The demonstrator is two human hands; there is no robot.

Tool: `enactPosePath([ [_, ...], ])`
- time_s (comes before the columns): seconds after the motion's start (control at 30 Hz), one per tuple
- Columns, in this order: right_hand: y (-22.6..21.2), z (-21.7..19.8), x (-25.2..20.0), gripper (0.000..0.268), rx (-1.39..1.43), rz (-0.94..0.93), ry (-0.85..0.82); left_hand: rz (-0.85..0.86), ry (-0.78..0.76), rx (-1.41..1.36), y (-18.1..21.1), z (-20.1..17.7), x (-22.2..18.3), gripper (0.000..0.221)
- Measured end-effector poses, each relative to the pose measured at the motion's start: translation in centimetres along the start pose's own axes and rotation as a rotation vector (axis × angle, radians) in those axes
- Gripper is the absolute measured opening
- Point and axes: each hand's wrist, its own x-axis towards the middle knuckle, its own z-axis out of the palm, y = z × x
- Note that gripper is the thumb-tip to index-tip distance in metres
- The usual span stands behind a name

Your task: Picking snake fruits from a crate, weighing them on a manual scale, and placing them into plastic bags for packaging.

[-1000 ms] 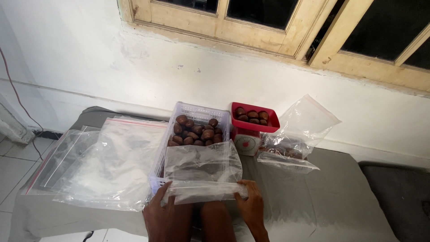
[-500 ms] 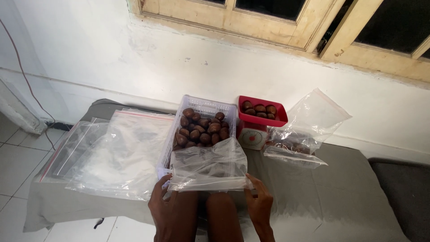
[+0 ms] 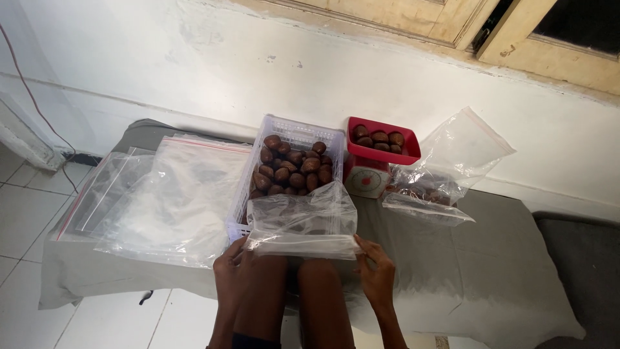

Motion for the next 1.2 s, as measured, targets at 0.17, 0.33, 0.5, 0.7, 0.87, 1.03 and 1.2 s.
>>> enactPosePath([
  [0.17, -0.8, -0.3, 1.5, 0.034, 0.399, 0.389, 0.085, 0.029, -0.245, -0.329, -4.7, 0.7, 4.8, 0.029],
  [0.33, 4.4, -2.2, 3.2, 0.033, 0.795, 0.629, -0.052, -0.133, -0.437, -0.486, -7.1, 0.2, 7.8, 0.033],
  [0.5, 5.4, -3.7, 3.4, 0.017, 1.081, 0.757, -0.311, -0.237, -0.537, -0.695, -10.9, -0.7, 10.2, 0.024],
  [0.7, 2.6, -3.9, 3.1, 0.010, 0.912, 0.811, -0.362, -0.330, -0.526, -0.800, -10.6, -0.3, 9.6, 0.012],
  [0.87, 3.1, -4.0, 2.8, 0.015, 1.002, 0.842, -0.339, -0.385, -0.517, -0.798, -8.6, -0.4, 8.3, 0.015],
  [1.03, 3.7, -3.0, 2.1, 0.021, 1.091, 0.853, -0.300, -0.359, -0.540, -0.716, -8.7, -0.5, 7.4, 0.026],
  [1.2, 3.5, -0.7, 0.2, 0.041, 0.494, 0.563, -0.228, 0.031, -0.387, -0.129, -5.3, -1.5, 3.6, 0.033],
])
